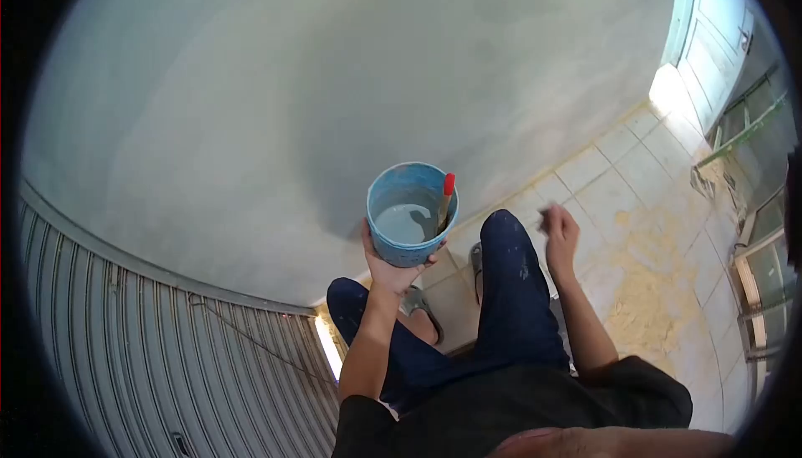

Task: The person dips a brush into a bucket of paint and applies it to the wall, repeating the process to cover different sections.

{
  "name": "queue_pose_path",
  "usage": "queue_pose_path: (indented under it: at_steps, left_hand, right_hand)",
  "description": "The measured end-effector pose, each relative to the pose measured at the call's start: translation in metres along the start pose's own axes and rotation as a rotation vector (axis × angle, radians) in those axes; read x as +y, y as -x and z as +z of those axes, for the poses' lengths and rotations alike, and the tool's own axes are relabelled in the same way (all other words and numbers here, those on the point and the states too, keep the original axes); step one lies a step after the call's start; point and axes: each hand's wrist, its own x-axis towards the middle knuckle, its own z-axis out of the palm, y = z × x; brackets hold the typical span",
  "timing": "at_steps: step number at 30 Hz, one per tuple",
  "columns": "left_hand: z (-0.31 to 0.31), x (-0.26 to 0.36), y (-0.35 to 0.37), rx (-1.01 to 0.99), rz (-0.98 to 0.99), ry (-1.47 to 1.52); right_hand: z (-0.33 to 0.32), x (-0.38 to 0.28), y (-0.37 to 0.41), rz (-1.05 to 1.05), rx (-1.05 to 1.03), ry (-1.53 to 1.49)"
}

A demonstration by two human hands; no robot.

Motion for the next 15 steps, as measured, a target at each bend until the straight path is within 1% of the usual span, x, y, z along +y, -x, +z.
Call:
queue_pose_path:
  at_steps: [1, 2, 3, 4, 6, 7, 9, 10, 11, 12, 13, 15]
  left_hand:
    - [0.012, -0.001, 0.000, 0.056, 0.011, -0.058]
    - [0.017, -0.003, 0.000, 0.112, 0.024, -0.114]
    - [0.008, -0.036, -0.018, 0.072, 0.034, -0.056]
    - [0.005, -0.042, -0.020, 0.074, 0.059, -0.023]
    - [0.003, -0.033, -0.015, 0.090, 0.087, -0.009]
    - [0.005, -0.024, -0.015, 0.103, 0.104, -0.028]
    - [0.002, -0.037, -0.022, 0.102, 0.124, 0.025]
    - [0.000, -0.036, -0.022, 0.086, 0.142, 0.049]
    - [-0.004, -0.031, -0.020, 0.073, 0.160, 0.066]
    - [-0.011, -0.025, -0.017, -0.065, 0.149, 0.105]
    - [-0.004, -0.016, -0.010, -0.051, 0.156, 0.105]
    - [-0.002, -0.014, 0.000, 0.242, 0.272, 0.100]
  right_hand:
    - [-0.003, -0.001, 0.003, 0.006, 0.010, 0.006]
    - [0.015, -0.053, -0.004, -0.037, -0.055, -0.088]
    - [0.000, -0.080, -0.020, -0.126, -0.137, 0.007]
    - [0.008, -0.103, -0.026, -0.189, -0.207, 0.050]
    - [0.030, -0.144, -0.030, -0.288, -0.351, 0.139]
    - [0.042, -0.159, -0.028, -0.280, -0.354, 0.133]
    - [0.049, -0.181, -0.025, -0.318, -0.480, 0.316]
    - [0.059, -0.185, -0.022, -0.371, -0.455, 0.348]
    - [0.068, -0.186, -0.019, -0.366, -0.467, 0.360]
    - [0.078, -0.185, -0.017, -0.393, -0.458, 0.395]
    - [0.088, -0.186, -0.013, -0.418, -0.445, 0.410]
    - [0.105, -0.191, -0.006, -0.431, -0.498, 0.491]
